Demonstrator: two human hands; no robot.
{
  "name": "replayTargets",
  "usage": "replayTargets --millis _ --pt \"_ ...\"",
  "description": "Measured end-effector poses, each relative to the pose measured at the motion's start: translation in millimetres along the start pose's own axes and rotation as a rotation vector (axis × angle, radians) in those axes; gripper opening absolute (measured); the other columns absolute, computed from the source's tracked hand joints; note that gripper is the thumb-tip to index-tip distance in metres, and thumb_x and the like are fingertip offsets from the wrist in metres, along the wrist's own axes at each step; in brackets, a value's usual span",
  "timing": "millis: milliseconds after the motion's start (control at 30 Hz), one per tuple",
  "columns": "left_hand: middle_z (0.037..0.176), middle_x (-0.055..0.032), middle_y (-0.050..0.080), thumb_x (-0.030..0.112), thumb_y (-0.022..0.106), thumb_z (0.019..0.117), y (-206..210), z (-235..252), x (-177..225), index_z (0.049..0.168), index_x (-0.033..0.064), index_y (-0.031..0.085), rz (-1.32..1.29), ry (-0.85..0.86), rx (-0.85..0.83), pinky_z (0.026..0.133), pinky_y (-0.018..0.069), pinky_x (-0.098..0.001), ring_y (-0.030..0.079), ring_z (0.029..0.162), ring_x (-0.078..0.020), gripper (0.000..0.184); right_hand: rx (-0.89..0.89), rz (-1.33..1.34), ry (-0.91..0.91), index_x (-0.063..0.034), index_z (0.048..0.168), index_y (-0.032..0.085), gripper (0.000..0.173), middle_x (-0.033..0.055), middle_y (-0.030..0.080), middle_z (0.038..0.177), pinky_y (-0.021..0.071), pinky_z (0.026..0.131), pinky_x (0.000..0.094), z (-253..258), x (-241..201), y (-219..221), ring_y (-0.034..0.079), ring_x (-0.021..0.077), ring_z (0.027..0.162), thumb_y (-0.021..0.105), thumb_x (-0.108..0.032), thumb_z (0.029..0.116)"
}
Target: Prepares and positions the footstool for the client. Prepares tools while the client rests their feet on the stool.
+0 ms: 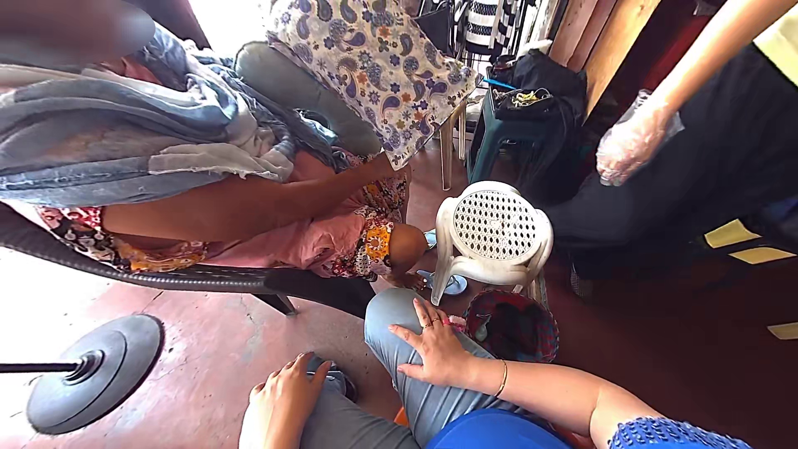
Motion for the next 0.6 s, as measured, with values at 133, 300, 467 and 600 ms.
replayTargets --millis 133,300,467,600 --pt "0.111 -0.0195 0.074 0.05 0.066 0.0948 -0.8 -0.4 0.5 0.121 0.0114 0.074 0.001 0.012 0.006 0.099 0.0415 -0.0718 0.067 0.11 -0.0448 0.047 0.011 0.002 -0.006 -0.0432 0.159 0.034 0.075 0.0323 0.012 0.167 0.022 0.118 0.0683 0.3 0.2 -0.2 0.014 0.0517 0.154 0.059 -0.064 0.0921" --pt "0.113 -0.0165 0.075 0.051 0.066 0.0946 -0.2 0.5 0.4 0.122 0.0138 0.074 0.02 -0.005 -0.007 0.099 0.0425 -0.0697 0.067 0.111 -0.0416 0.047 -0.006 -0.005 -0.005 -0.0438 0.16 0.032 0.075 0.0321 0.011 0.167 0.0213 0.117 0.0689 0.4 0.6 0.0 0.013 0.052 0.154 0.059 -0.064 0.0925" --pt "0.112 -0.0169 0.075 0.051 0.066 0.094 1.4 1.1 -1.3 0.121 0.0128 0.074 0.012 0.007 0.006 0.098 0.0425 -0.0705 0.068 0.11 -0.0422 0.048 -0.008 0.003 -0.001 -0.0437 0.16 0.032 0.075 0.0318 0.01 0.168 0.021 0.118 0.0692 0.4 1.4 0.7 0.012 0.0509 0.154 0.058 -0.065 0.0926" --pt "0.114 -0.0156 0.075 0.052 0.065 0.0946 1.0 1.3 -1.5 0.123 0.0139 0.074 0.025 -0.003 -0.009 0.099 0.0422 -0.0702 0.067 0.112 -0.0414 0.048 -0.017 0.013 -0.001 -0.0437 0.16 0.032 0.076 0.0321 0.01 0.167 0.0204 0.118 0.0697 0.7 0.7 -0.7 0.011 0.0518 0.154 0.059 -0.065 0.0922"
Point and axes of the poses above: each hand's wrist, its own z-axis towards the middle knuckle, its own y-axis out of the palm, x = y × z, the point moved 3 cm from there along z, towards the middle knuckle
